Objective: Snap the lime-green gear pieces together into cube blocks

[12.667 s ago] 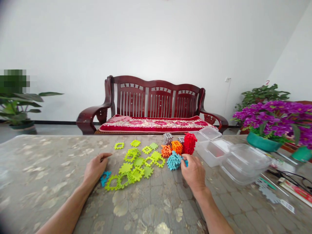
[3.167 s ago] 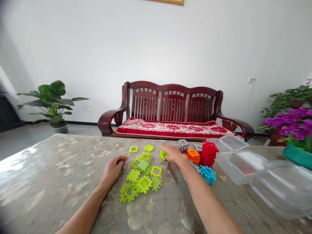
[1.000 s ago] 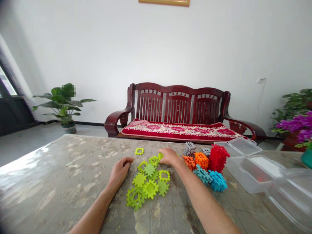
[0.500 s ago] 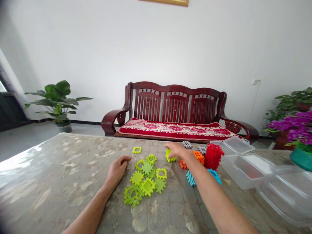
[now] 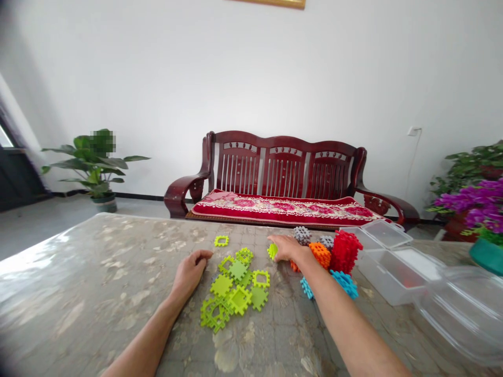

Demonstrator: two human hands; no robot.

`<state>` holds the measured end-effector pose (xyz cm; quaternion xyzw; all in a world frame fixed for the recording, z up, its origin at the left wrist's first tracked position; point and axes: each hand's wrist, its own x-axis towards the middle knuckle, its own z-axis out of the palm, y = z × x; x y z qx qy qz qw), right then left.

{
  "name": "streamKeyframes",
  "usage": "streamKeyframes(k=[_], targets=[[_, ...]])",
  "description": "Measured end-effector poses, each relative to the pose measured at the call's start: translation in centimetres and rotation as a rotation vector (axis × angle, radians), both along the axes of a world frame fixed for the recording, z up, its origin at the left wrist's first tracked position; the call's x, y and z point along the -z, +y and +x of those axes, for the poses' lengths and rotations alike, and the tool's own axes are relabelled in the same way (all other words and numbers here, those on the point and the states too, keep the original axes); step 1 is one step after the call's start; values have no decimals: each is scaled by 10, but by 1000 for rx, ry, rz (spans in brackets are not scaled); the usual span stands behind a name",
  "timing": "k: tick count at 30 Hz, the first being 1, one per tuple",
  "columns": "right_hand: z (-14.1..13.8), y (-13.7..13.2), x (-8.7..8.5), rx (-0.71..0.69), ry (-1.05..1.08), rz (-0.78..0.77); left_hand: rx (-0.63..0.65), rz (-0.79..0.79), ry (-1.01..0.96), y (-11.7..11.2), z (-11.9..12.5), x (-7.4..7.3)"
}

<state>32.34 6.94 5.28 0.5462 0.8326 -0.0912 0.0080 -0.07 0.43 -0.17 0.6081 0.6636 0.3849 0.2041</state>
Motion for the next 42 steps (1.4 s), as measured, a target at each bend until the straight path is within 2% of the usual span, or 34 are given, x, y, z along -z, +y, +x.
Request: streamKeyframes(k=[7,12,15,18,21,24,35,42], targets=[[-5,0,4,-23,-24,2,-4,-3,5,1,-1,1],[-11,-8,-6,-16,-18,37,-1,1,7,1,0,1],[-18,-25,-11,-62,54,73,0,2,6,1,0,1],[-25,-50,-9,-156,142,38,-1,1,5,0,0,0],[-31,-73,-3,-221,132,-20,2,-2,5,0,0,-1],[-36,-84,0,-210,108,-35,4,0,3,0,0,-1],[-32,-88,2,-99,42,5,-4,20,-1,1,1,-1],[-34,-89,3,-136,-33,55,1,6,1,2,0,1]])
